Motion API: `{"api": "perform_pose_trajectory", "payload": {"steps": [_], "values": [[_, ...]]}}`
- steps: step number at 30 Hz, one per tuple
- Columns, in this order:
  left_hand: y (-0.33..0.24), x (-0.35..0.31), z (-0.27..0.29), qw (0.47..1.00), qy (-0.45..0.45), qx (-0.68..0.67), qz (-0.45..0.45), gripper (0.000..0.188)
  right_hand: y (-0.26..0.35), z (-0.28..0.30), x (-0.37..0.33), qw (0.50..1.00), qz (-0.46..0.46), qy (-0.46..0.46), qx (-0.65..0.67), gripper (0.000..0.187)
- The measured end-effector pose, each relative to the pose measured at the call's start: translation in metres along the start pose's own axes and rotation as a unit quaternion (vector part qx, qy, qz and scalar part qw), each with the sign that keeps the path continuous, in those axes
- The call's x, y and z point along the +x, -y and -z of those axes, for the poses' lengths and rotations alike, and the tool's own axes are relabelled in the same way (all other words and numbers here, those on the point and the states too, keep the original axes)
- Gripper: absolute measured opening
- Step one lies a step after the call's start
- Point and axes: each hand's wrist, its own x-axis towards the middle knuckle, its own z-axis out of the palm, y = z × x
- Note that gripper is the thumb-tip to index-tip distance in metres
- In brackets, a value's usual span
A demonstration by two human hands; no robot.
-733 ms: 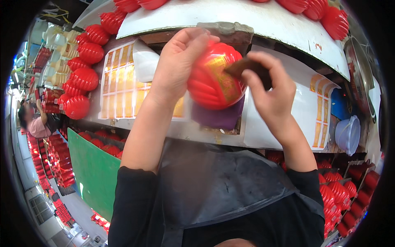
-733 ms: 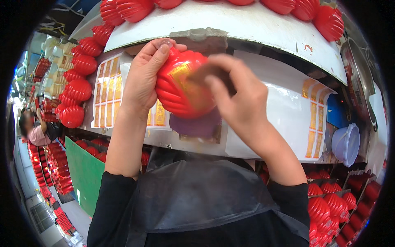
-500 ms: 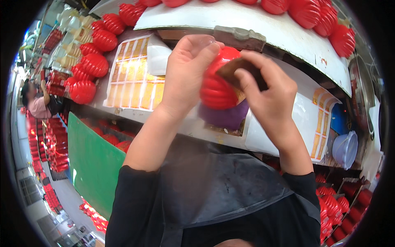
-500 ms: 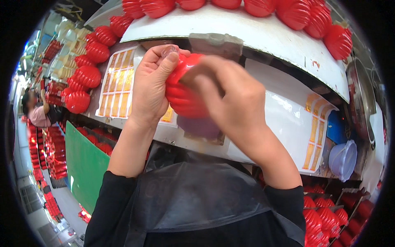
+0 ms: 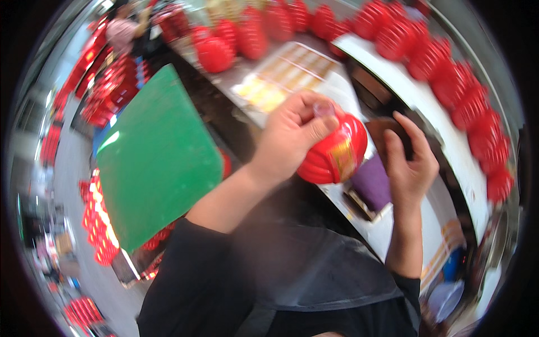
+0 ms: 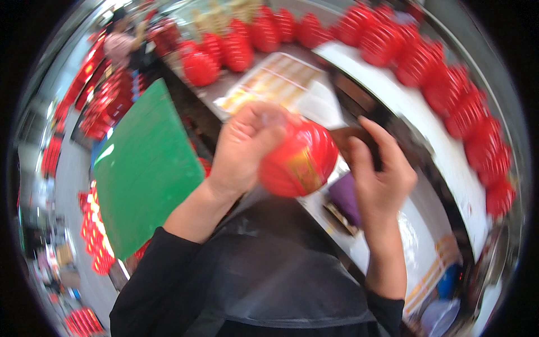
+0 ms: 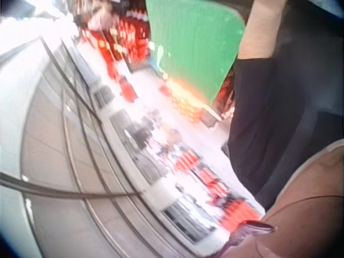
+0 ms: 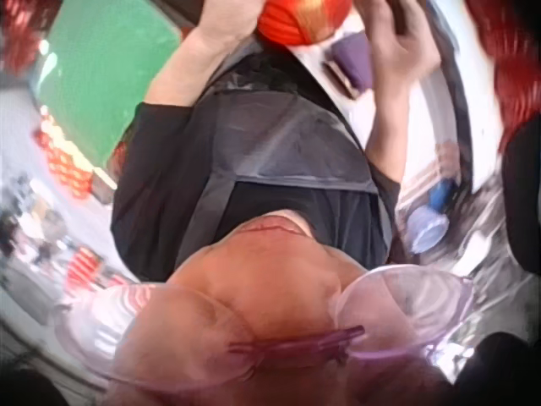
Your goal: The person repeatedly picks up red plastic bottles, applies a gold label to each bottle, and places the labeled bottles on a nearby tray. The process is performed one at a time in a repetitive cycle.
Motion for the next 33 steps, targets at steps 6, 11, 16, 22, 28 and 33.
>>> {"api": "perform_pose_trajectory", "payload": {"steps": [6,11,16,22,28,33], "values": [[-0.077,-0.066,0.115,0.970,-0.173,0.130,-0.107,0.018,-0.026,-0.017,0.012,0.953,-0.176,0.079,0.234,0.034],[-0.130,-0.082,0.239,0.854,-0.400,0.248,-0.220,0.014,-0.060,-0.007,0.021,0.946,-0.234,0.073,0.213,0.034],[-0.170,-0.046,0.359,0.781,-0.451,0.299,-0.312,0.016,-0.079,0.023,0.020,0.921,-0.301,0.055,0.243,0.033],[-0.196,0.010,0.474,0.711,-0.492,0.391,-0.317,0.024,-0.089,0.045,0.001,0.915,-0.344,-0.005,0.210,0.031],[-0.207,0.028,0.488,0.646,-0.571,0.465,-0.201,0.035,-0.110,0.055,-0.018,0.903,-0.367,-0.008,0.221,0.035],[-0.166,0.074,0.410,0.439,-0.434,0.727,-0.301,0.043,-0.107,0.042,-0.010,0.848,-0.424,-0.005,0.318,0.039]]}}
